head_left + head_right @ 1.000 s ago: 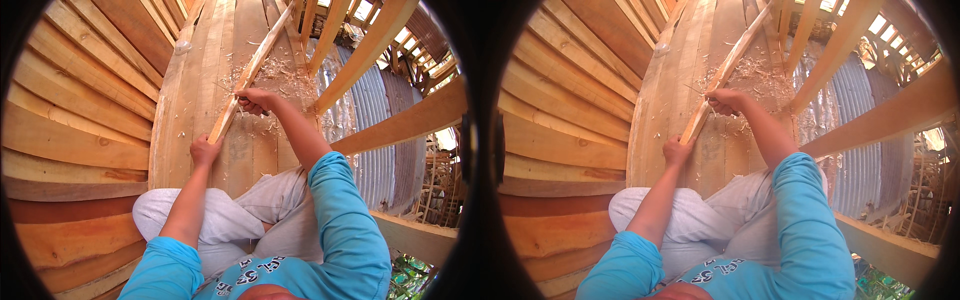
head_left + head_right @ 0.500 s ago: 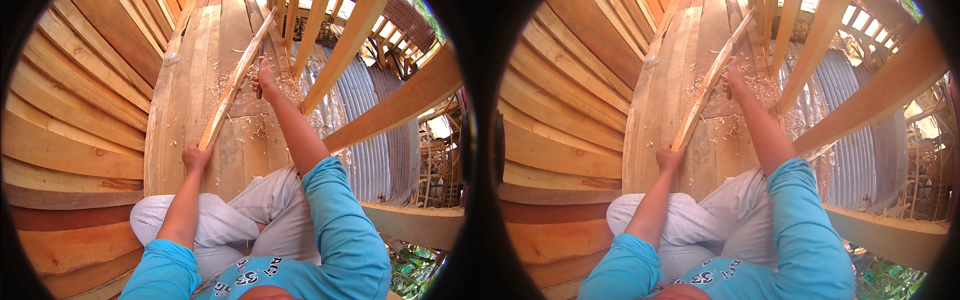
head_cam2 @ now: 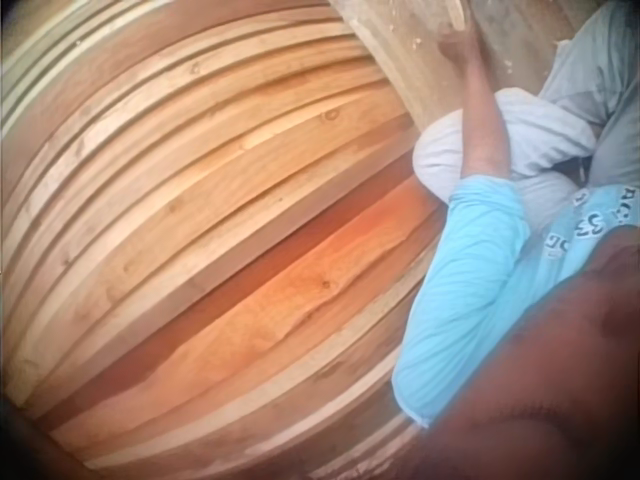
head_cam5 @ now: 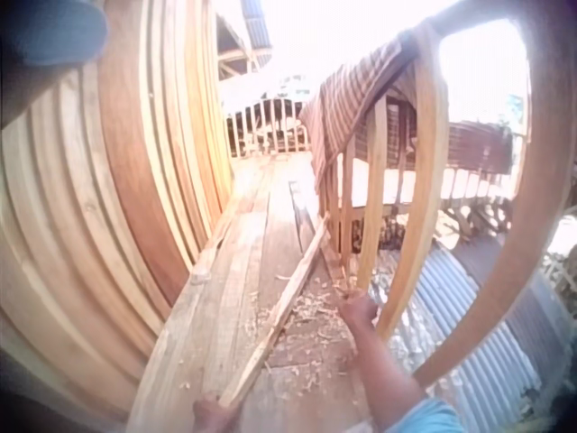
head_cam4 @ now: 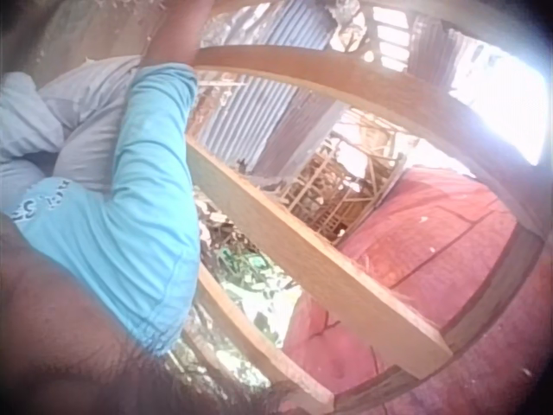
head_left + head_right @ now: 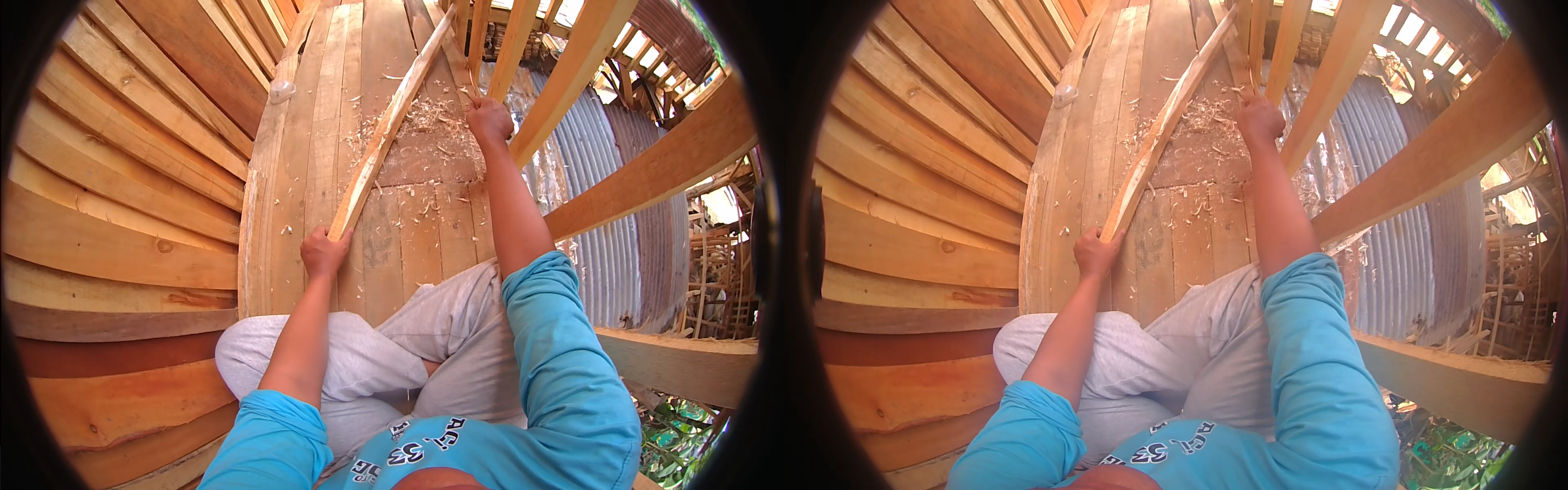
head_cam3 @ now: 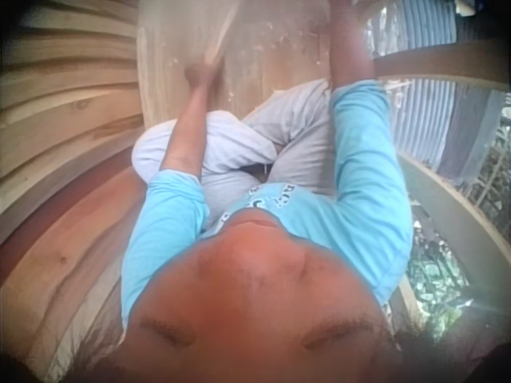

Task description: The person sits cross-legged on a wooden floor and uses a knife to carve a small rectangular piece of wood. They repeatedly shave thin layers off the wood, creating wood shavings that accumulate on the floor.

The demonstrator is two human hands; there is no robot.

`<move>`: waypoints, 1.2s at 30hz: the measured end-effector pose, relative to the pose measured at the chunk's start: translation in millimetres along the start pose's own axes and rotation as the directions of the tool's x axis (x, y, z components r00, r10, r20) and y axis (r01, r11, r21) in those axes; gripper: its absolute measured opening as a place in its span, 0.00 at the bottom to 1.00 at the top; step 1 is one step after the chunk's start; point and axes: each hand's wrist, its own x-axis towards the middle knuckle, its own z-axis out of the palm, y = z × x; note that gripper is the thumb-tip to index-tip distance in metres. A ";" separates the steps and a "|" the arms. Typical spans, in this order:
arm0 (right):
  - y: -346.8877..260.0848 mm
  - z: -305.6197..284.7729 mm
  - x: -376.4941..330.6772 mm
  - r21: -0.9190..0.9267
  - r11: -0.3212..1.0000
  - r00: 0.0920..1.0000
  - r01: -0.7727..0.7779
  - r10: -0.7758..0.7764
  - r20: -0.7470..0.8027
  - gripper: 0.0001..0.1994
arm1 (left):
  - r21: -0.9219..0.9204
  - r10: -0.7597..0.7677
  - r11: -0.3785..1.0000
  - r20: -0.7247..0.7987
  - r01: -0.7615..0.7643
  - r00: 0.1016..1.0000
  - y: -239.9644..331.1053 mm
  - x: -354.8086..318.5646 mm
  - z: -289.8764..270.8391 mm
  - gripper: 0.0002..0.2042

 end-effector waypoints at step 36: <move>21.8 99.8 -41.5 -0.059 0.939 0.891 0.338 -0.299 0.342 0.12 | -0.019 -0.030 0.999 0.045 0.031 0.999 1.7 2.0 0.8 0.22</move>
